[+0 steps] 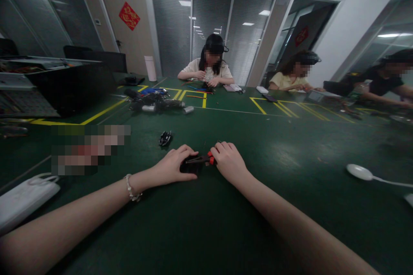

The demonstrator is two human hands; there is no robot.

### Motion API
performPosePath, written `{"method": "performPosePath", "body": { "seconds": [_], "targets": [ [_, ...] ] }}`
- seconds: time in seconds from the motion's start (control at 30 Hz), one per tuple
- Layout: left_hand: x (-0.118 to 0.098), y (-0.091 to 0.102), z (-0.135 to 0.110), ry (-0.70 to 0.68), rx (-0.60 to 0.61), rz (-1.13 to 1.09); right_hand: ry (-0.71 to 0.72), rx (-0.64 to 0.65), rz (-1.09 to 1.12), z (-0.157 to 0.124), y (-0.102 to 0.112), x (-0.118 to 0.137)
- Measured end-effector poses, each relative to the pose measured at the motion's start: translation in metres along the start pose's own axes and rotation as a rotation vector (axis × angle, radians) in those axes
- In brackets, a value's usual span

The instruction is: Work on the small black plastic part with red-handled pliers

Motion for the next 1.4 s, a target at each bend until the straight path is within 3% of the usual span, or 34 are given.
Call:
{"method": "performPosePath", "body": {
  "seconds": [1.4],
  "targets": [
    [-0.0028, 0.001, 0.0016, 0.001, -0.002, 0.011, -0.005, 0.002, -0.024, -0.0004, -0.0001, 0.0003]
  ]
}}
Point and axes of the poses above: each hand's wrist, its own z-axis towards the middle knuckle, its own y-axis out of the back of the hand, x = y × z, the point moved 2 cm from there along z, towards the middle knuckle, and after that the axes turned 10 degrees about y, right-handed, at the moved point
